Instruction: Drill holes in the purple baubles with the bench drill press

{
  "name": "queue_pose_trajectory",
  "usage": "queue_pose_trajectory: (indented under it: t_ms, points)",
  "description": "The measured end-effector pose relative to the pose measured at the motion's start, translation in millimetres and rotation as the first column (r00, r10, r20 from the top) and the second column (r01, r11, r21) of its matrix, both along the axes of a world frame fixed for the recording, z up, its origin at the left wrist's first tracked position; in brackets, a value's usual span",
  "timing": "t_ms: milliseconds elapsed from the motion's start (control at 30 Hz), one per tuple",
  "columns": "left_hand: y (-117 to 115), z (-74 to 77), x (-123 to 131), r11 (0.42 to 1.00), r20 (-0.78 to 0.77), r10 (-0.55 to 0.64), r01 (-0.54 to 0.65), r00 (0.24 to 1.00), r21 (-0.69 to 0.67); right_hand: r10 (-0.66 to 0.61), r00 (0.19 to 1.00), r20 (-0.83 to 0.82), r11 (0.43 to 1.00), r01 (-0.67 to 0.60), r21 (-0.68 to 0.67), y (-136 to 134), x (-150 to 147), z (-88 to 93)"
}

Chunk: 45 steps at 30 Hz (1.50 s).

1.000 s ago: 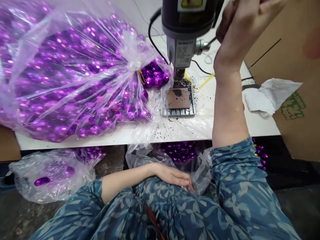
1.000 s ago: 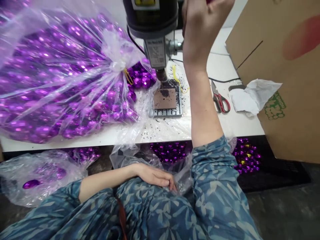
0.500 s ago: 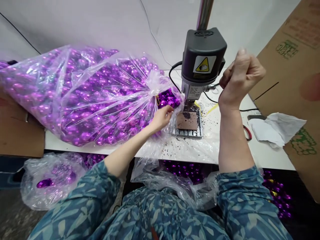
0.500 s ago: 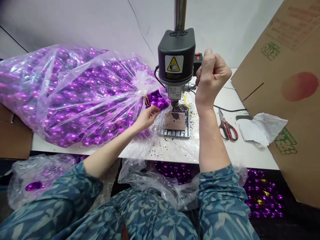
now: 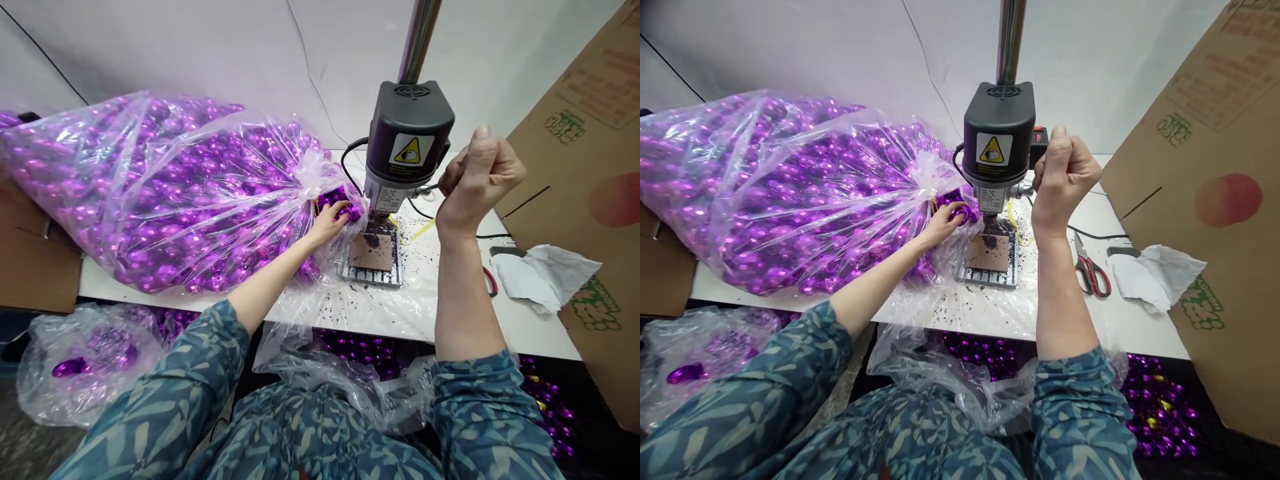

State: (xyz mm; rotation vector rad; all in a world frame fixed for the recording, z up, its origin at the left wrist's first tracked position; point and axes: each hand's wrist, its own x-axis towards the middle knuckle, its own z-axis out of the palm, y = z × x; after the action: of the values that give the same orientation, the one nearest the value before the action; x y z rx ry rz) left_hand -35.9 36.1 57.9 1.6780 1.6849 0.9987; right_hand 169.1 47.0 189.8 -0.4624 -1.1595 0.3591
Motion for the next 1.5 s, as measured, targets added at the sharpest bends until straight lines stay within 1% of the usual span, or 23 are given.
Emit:
queue_pose_trajectory:
  t_ms: [33, 67, 100, 133, 167, 200, 233, 267, 333, 400, 467, 600, 733, 833, 900, 1000, 1067, 1167, 1333, 1500]
  points:
    - [-9, 2.6, -2, 0.997, 0.209, -0.011, 0.025, 0.978, -0.067, 0.020, 1.000, -0.014, 1.000, -0.020, 0.017, 0, 0, -0.4]
    - [-20, 4.4, -3, 0.987, 0.404, -0.013, 0.076, 0.915, -0.140, 0.036, 0.999, -0.027, 0.999, -0.036, 0.032, 1, 0, -0.7]
    - [-30, 5.3, -4, 0.970, 0.561, -0.003, 0.139, 0.828, -0.200, 0.047, 0.998, -0.038, 0.998, -0.046, 0.044, 1, -1, -1.0]
    - [-41, 4.9, -4, 0.951, 0.670, 0.013, 0.198, 0.742, -0.237, 0.051, 0.998, -0.045, 0.998, -0.049, 0.049, 1, -1, -1.2]
    - [-50, 3.3, -4, 0.935, 0.737, 0.028, 0.242, 0.676, -0.258, 0.048, 0.998, -0.051, 0.998, -0.045, 0.050, 2, -1, -1.4]
    - [-58, 0.7, -2, 0.924, 0.772, 0.041, 0.269, 0.635, -0.271, 0.040, 0.998, -0.052, 0.998, -0.037, 0.045, 2, -2, -1.6]
    - [-65, -2.9, 0, 0.920, 0.784, 0.050, 0.278, 0.618, -0.277, 0.030, 0.998, -0.051, 0.999, -0.028, 0.037, 2, -2, -1.7]
    - [-68, -7.1, 3, 0.922, 0.783, 0.053, 0.272, 0.619, -0.277, 0.019, 0.999, -0.048, 0.999, -0.018, 0.026, 2, -2, -1.7]
    - [-70, -16.3, 10, 0.941, 0.765, 0.053, 0.223, 0.642, -0.253, -0.005, 0.999, -0.036, 1.000, 0.004, -0.003, 2, -3, -1.9]
    - [-65, -25.1, 18, 0.964, 0.741, 0.033, 0.175, 0.670, -0.202, -0.032, 0.999, -0.007, 0.999, 0.032, -0.044, 1, -3, -2.3]
    - [-58, -32.6, 25, 0.973, 0.719, 0.003, 0.164, 0.695, -0.162, -0.047, 0.998, 0.030, 0.996, 0.049, -0.080, 0, -2, -3.1]
    - [-46, -42.3, 34, 0.978, 0.660, -0.002, 0.139, 0.751, -0.155, -0.082, 0.993, 0.083, 0.989, 0.091, -0.114, 0, -1, -4.1]
    - [-41, -43.7, 39, 0.986, 0.593, -0.022, 0.116, 0.805, -0.120, -0.057, 0.996, 0.073, 0.993, 0.064, -0.099, -3, -1, -2.0]
    - [-39, -42.0, 43, 0.991, 0.507, -0.055, 0.108, 0.860, -0.076, -0.060, 0.996, 0.064, 0.995, 0.065, -0.073, -5, -3, -0.3]
    - [-38, -41.8, 47, 0.992, 0.448, -0.080, 0.115, 0.890, -0.050, -0.104, 0.991, 0.085, 0.990, 0.111, -0.082, -6, -4, -0.2]
    - [-38, -44.1, 52, 0.993, 0.341, -0.111, 0.115, 0.933, 0.009, -0.185, 0.973, 0.136, 0.970, 0.203, -0.136, -5, -4, -1.6]
    - [-39, -46.4, 55, 0.992, 0.274, -0.128, 0.117, 0.953, 0.057, -0.198, 0.968, 0.157, 0.961, 0.223, -0.166, -4, -4, -2.6]
    - [-42, -49.1, 59, 0.989, 0.235, -0.144, 0.129, 0.961, 0.077, -0.187, 0.971, 0.151, 0.962, 0.212, -0.174, -5, -4, -3.0]
    - [-47, -50.9, 61, 0.989, 0.239, -0.137, 0.120, 0.961, 0.081, -0.172, 0.982, 0.084, 0.977, 0.181, -0.117, -10, -5, -4.1]
    - [-48, -50.6, 61, 0.990, 0.249, -0.131, 0.114, 0.960, 0.079, -0.185, 0.980, 0.067, 0.975, 0.191, -0.110, -20, -6, -12.0]
